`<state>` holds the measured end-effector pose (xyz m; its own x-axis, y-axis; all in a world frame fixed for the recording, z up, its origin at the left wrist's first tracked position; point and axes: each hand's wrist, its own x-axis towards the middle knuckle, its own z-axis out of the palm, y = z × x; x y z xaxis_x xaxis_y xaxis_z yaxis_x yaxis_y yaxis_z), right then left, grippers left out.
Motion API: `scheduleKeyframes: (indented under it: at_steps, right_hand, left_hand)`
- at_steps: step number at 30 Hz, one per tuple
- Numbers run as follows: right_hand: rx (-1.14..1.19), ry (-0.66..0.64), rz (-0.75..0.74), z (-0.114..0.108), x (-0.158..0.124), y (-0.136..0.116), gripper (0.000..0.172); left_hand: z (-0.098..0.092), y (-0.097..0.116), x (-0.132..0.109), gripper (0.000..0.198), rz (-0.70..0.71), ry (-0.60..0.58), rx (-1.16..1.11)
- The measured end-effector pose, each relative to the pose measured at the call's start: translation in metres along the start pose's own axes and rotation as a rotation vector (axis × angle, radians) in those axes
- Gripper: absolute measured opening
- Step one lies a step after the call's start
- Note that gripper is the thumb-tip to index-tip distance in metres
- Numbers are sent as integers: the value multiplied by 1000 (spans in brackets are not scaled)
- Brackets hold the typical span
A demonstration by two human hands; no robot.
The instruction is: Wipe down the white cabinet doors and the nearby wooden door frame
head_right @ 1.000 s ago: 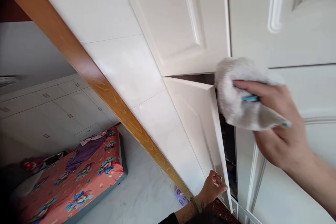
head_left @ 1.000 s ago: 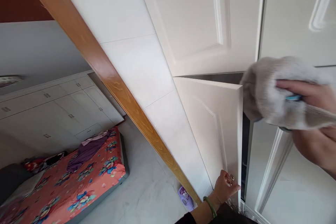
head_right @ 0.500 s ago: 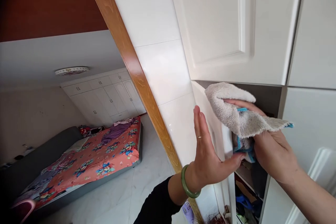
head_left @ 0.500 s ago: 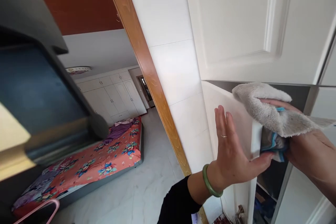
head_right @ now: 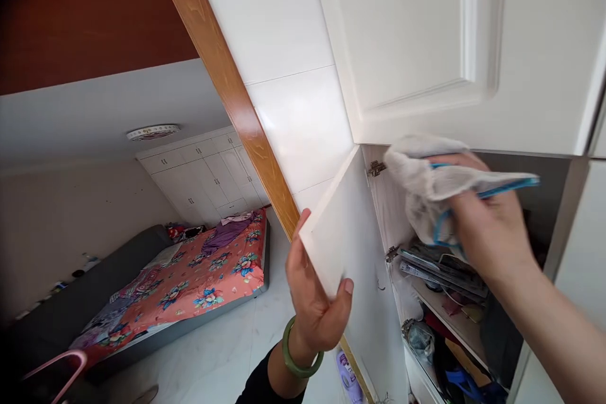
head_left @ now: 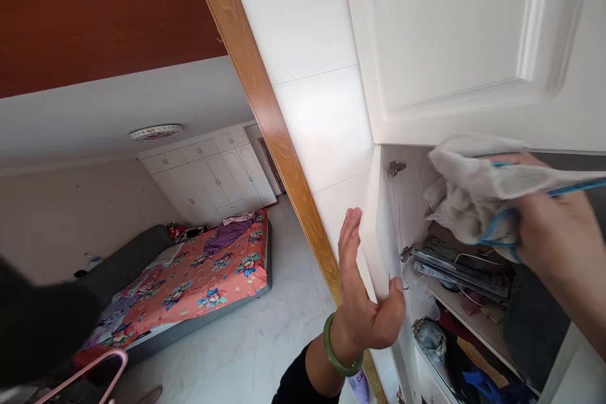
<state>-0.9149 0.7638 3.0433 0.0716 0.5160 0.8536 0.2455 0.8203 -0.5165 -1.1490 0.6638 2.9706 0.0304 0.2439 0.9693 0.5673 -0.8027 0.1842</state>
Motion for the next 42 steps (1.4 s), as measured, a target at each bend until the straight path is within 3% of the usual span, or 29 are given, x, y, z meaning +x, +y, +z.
scheduleKeyframes:
  at_steps: [2, 4, 7, 10, 14, 17, 21, 24, 28, 35, 39, 42]
  right_hand:
    - [121, -117, -231, 29, 0, -14, 44]
    - [216, -301, -495, 57, -4, -31, 65]
    - [314, -492, -642, 86, -9, -49, 81]
    - [295, -544, -594, 104, -3, -42, 88]
    - [96, -522, -461, 130, 21, 0, 95]
    - [-54, -476, -345, 149, 39, 28, 94]
    - [-104, -436, -312, 167, 40, 33, 90]
    - [-56, -398, -324, 175, 35, 32, 92]
    - [-69, -378, -299, 181, 44, 52, 90]
    - [-350, -390, -130, 177, 94, 89, 72]
    - [-483, -419, -125, 177, 117, 89, 61]
    - [-493, -413, -121, 175, 119, 83, 58]
  left_hand:
    - [-6, -3, -6, 97, -109, 62, -36]
    - [-10, -6, -12, 93, -181, 109, -58]
    - [-20, -13, -21, 90, -213, 181, -50]
    - [-36, -21, -28, 92, -246, 232, -49]
    - [-59, -34, -34, 95, -316, 338, -80]
    - [-73, -47, -38, 85, -350, 431, -87]
    - [-85, -60, -39, 72, -421, 536, -81]
    - [-89, -64, -38, 76, -479, 616, -87]
    - [-91, -67, -38, 78, -503, 682, -76]
    - [-93, -67, -30, 72, -451, 647, -83]
    - [-92, -61, -22, 71, -432, 603, -46]
    - [-93, -62, -19, 77, -424, 586, -10]
